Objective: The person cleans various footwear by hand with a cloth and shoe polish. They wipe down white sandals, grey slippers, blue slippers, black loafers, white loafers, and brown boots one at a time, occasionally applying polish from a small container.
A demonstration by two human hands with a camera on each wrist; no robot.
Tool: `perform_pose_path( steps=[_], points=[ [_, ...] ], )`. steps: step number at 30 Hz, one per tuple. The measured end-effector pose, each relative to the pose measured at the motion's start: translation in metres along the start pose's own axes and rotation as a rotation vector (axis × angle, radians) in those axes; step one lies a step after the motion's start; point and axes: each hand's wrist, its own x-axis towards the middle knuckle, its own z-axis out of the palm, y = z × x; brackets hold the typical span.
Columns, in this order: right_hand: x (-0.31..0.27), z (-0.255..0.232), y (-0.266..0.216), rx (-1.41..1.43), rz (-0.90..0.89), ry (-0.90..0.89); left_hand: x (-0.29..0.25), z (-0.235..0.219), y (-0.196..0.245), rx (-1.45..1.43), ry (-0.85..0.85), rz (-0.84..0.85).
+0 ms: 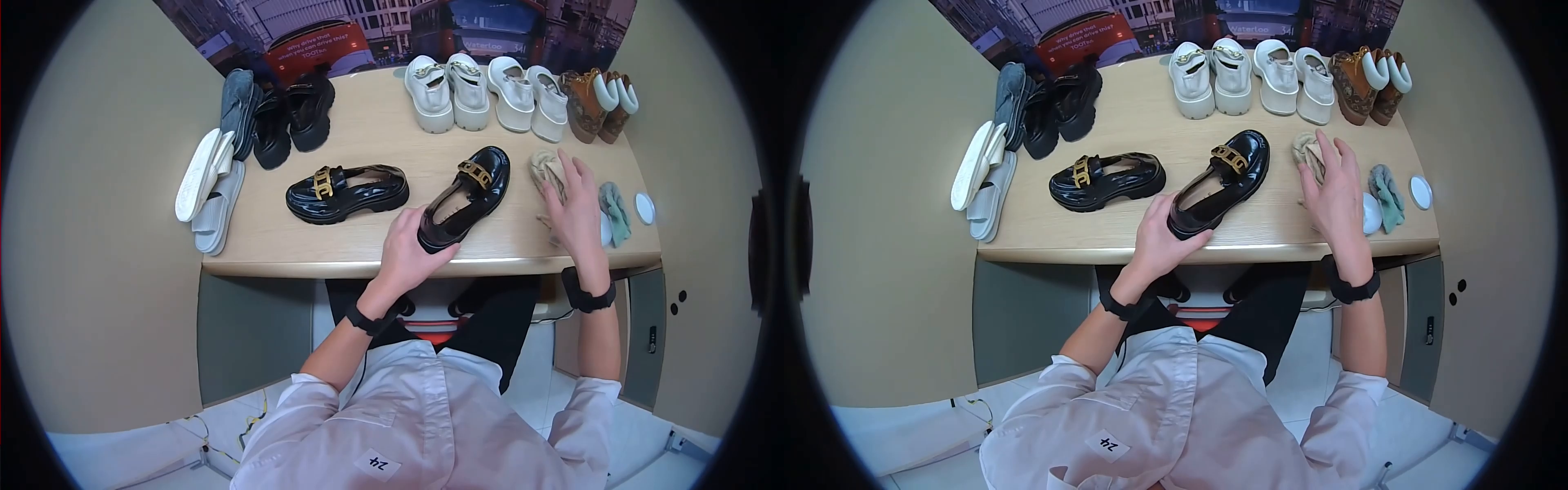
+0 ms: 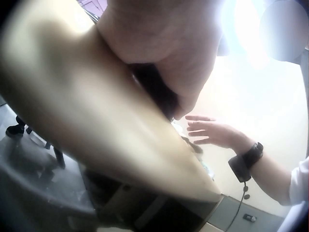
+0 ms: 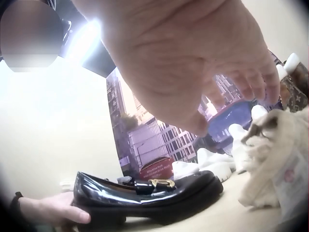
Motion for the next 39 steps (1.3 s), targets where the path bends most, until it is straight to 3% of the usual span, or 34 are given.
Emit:
perform_pose_path(
  steps=[8, 11, 12, 15, 17, 25, 28, 32, 35, 39],
  points=[
    [0.001, 0.004, -0.005, 0.223, 0.004, -0.124, 0.001, -0.004, 0.001, -0.011, -0.015, -0.004],
    [-0.006, 0.012, -0.001, 0.077, 0.039, -0.086, 0.001, -0.003, -0.001, -0.005, -0.030, -0.033],
    [-0.008, 0.014, 0.004, -0.070, -0.047, 0.018, 0.002, -0.003, -0.001, 0.006, -0.035, -0.045],
    [-0.010, 0.004, 0.006, -0.136, -0.077, -0.001, 0.001, -0.002, -0.003, 0.017, -0.068, -0.069],
    [-0.015, 0.006, 0.013, -0.184, -0.055, -0.038, 0.001, 0.004, -0.006, 0.038, 0.036, 0.044],
    [0.009, 0.039, 0.065, -0.242, 0.105, -0.182, -0.001, 0.001, 0.002, -0.018, -0.001, 0.016],
    [0.034, 0.037, 0.077, -0.288, 0.136, -0.143, 0.000, 0.001, 0.004, -0.010, -0.003, 0.005],
    [0.060, 0.016, 0.085, -0.192, 0.144, 0.055, 0.000, 0.000, 0.003, -0.005, -0.009, 0.001],
    [0.060, 0.017, 0.094, -0.224, 0.108, 0.076, 0.001, 0.002, 0.000, 0.005, -0.013, -0.001],
    [0.048, 0.040, 0.124, -0.371, 0.052, -0.179, 0.001, -0.001, 0.001, 0.037, -0.026, -0.017]
  ],
)
